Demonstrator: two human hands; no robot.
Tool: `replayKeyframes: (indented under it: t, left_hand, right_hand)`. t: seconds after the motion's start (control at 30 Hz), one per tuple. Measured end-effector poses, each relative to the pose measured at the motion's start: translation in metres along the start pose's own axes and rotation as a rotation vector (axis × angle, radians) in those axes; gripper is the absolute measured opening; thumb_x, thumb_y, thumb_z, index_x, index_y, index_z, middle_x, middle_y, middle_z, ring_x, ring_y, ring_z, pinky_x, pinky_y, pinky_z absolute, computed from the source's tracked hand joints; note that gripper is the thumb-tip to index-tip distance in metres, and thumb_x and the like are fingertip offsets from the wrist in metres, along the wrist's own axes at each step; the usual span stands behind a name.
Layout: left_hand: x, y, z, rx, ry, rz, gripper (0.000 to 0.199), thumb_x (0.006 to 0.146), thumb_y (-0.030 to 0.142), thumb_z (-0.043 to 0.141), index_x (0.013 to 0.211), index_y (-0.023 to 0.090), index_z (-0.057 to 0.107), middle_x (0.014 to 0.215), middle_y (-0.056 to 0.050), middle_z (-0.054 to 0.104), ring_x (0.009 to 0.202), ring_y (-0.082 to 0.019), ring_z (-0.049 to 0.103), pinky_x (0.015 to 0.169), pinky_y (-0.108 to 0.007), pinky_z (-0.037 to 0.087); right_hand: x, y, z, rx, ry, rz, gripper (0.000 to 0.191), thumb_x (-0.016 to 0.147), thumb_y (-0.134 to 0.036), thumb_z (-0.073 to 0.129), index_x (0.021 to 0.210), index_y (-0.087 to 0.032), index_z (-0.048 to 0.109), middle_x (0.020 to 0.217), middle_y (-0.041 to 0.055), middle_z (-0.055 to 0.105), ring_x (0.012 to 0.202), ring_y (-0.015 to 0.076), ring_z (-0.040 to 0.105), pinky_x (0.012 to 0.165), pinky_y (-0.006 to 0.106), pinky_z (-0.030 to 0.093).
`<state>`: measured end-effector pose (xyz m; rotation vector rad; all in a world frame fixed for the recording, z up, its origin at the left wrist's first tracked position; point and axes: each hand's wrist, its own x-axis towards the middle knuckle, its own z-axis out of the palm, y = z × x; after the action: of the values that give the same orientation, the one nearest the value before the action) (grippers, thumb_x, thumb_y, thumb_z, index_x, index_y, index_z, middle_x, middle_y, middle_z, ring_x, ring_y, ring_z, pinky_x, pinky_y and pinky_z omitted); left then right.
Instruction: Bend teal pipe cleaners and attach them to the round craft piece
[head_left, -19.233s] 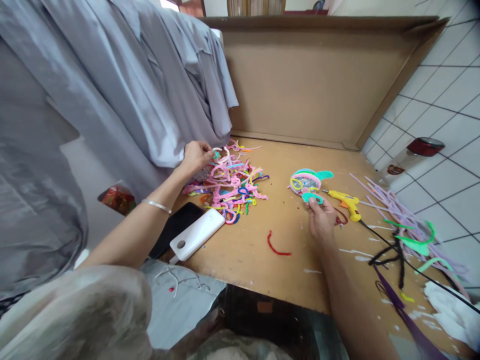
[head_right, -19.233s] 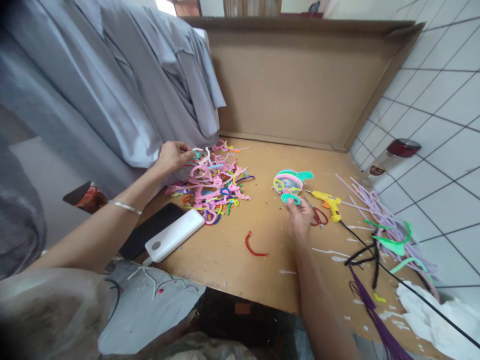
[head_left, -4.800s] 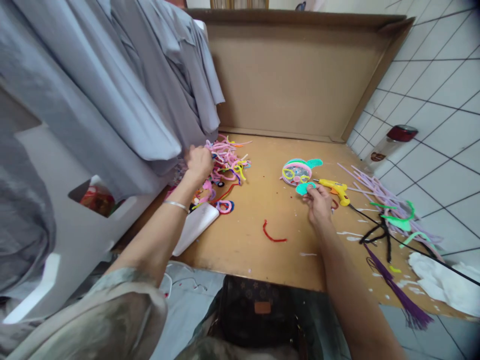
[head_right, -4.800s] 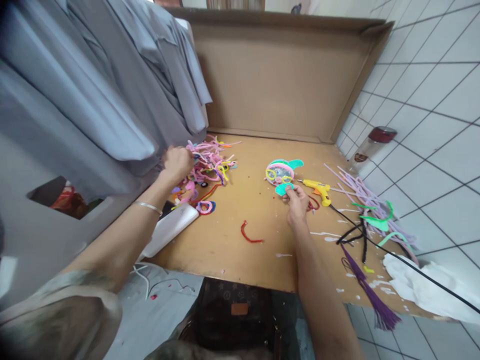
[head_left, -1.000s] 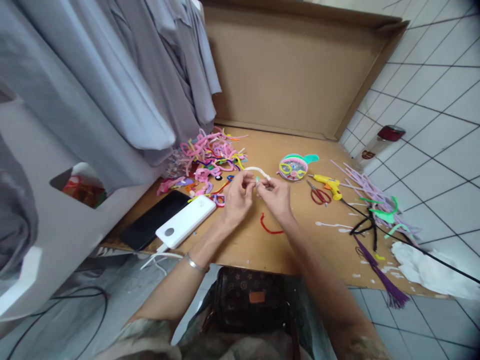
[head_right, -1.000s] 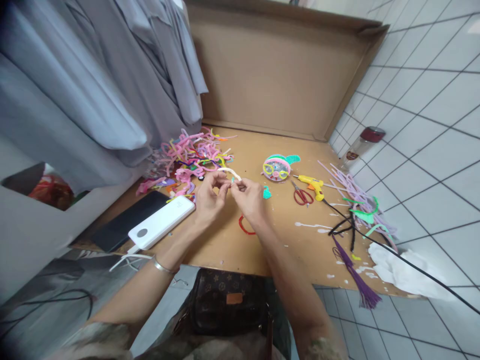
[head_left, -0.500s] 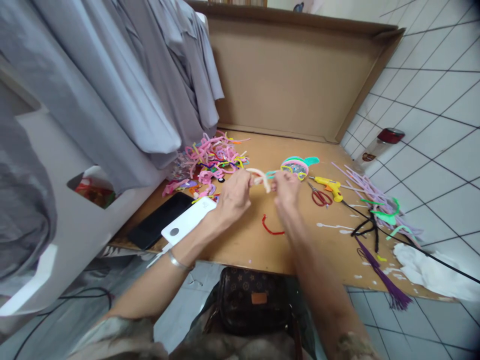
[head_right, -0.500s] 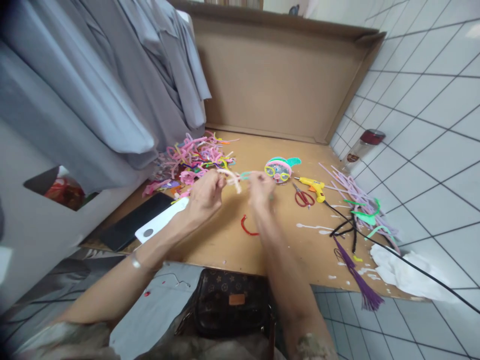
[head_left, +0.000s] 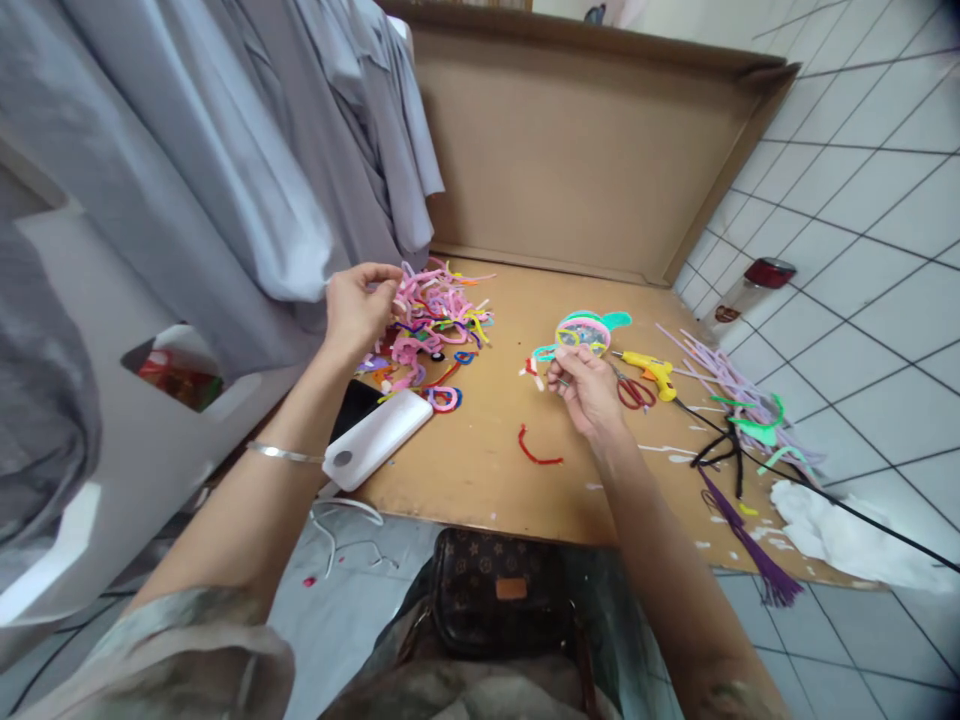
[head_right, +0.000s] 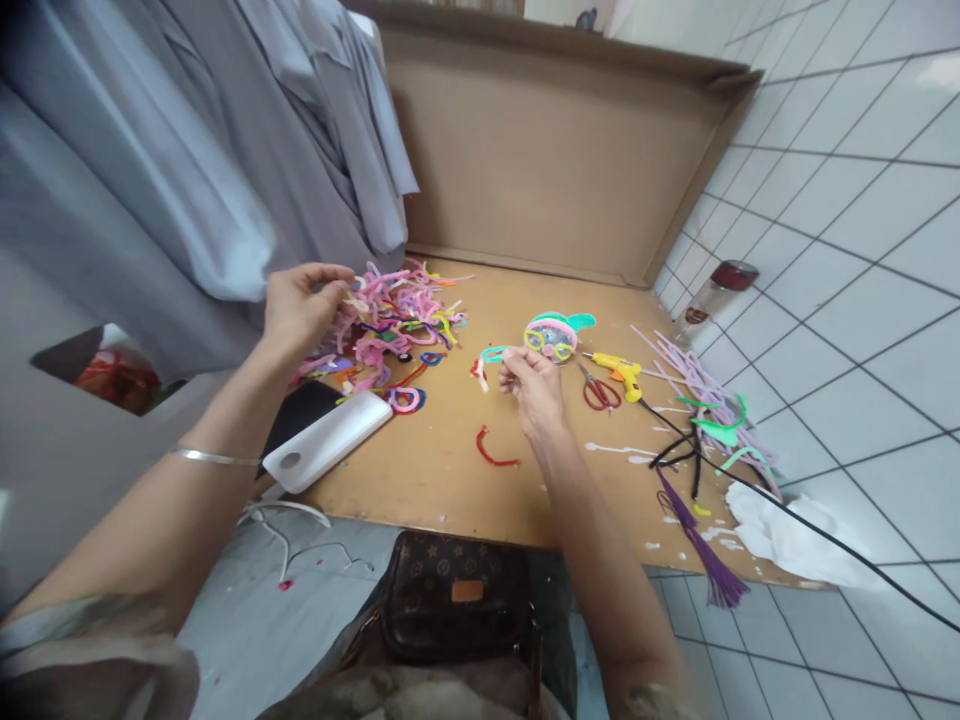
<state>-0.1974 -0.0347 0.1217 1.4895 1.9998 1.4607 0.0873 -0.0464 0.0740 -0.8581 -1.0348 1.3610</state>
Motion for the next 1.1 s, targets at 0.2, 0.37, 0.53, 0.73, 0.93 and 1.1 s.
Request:
replayKeyframes:
  t: [0.2, 0.37, 0.53, 0.73, 0.93, 1.1]
  left_hand:
    - [-0.061, 0.021, 0.052, -0.068, -0.062, 0.337, 0.038, 0.090, 0.038, 0.059, 0.119, 0.015, 0.066, 0.121, -0.012, 0.068, 0.105, -0.022, 0.064, 0.095, -0.038, 0.050]
    - [-0.117, 0.017, 0.103, -0.092, -0.554, 0.328, 0.032, 0.098, 0.040, 0.045, 0.098, 0.015, 0.066, 0.091, -0.009, 0.072, 0.085, -0.022, 0.066, 0.081, -0.033, 0.049]
    - [-0.129, 0.019, 0.103, 0.151, -0.634, 0.538, 0.037, 0.102, 0.034, 0.034, 0.086, 0.018, 0.063, 0.071, -0.005, 0.063, 0.060, -0.016, 0.054, 0.063, -0.027, 0.040]
    - [-0.147, 0.031, 0.084, 0.262, -0.608, 0.744, 0.039, 0.103, 0.032, 0.032, 0.093, 0.017, 0.066, 0.066, -0.004, 0.061, 0.054, -0.014, 0.049, 0.057, -0.026, 0.037]
    - [-0.147, 0.009, 0.048, 0.247, -0.490, 0.575, 0.044, 0.105, 0.034, 0.026, 0.094, 0.018, 0.066, 0.080, -0.006, 0.070, 0.069, -0.016, 0.061, 0.068, -0.026, 0.047]
    - [-0.040, -0.006, 0.008, 0.500, -0.026, 0.164, 0.038, 0.097, 0.034, 0.044, 0.126, 0.014, 0.058, 0.112, -0.018, 0.067, 0.105, -0.031, 0.064, 0.092, -0.041, 0.049]
  right_hand:
    - [0.004, 0.013, 0.007, -0.067, -0.008, -0.015, 0.025, 0.063, -0.038, 0.080, 0.067, -0.019, 0.065, 0.058, -0.0037, 0.057, 0.054, 0.0088, 0.050, 0.051, 0.023, 0.040]
    - [-0.004, 0.016, 0.004, -0.013, -0.041, -0.027, 0.016, 0.066, -0.029, 0.076, 0.070, -0.019, 0.064, 0.063, -0.0024, 0.061, 0.058, 0.0096, 0.051, 0.052, 0.022, 0.038]
    - [-0.013, 0.015, -0.010, 0.217, -0.178, 0.237, 0.013, 0.076, -0.026, 0.065, 0.071, -0.022, 0.054, 0.065, -0.0033, 0.058, 0.049, 0.0092, 0.042, 0.044, 0.022, 0.036]
    - [0.003, -0.015, -0.026, 0.281, -0.204, 0.206, 0.017, 0.089, -0.022, 0.055, 0.073, -0.023, 0.048, 0.064, -0.0040, 0.051, 0.047, 0.0092, 0.040, 0.046, 0.022, 0.040]
    - [0.027, -0.035, -0.068, 0.220, 0.149, -0.103, 0.031, 0.086, -0.022, 0.059, 0.063, -0.021, 0.039, 0.052, -0.0072, 0.042, 0.040, 0.0068, 0.038, 0.040, 0.018, 0.033]
    - [0.018, 0.002, -0.054, 0.044, 0.161, -0.029, 0.026, 0.078, -0.034, 0.072, 0.069, -0.021, 0.052, 0.056, -0.0042, 0.057, 0.043, 0.0080, 0.049, 0.040, 0.018, 0.036]
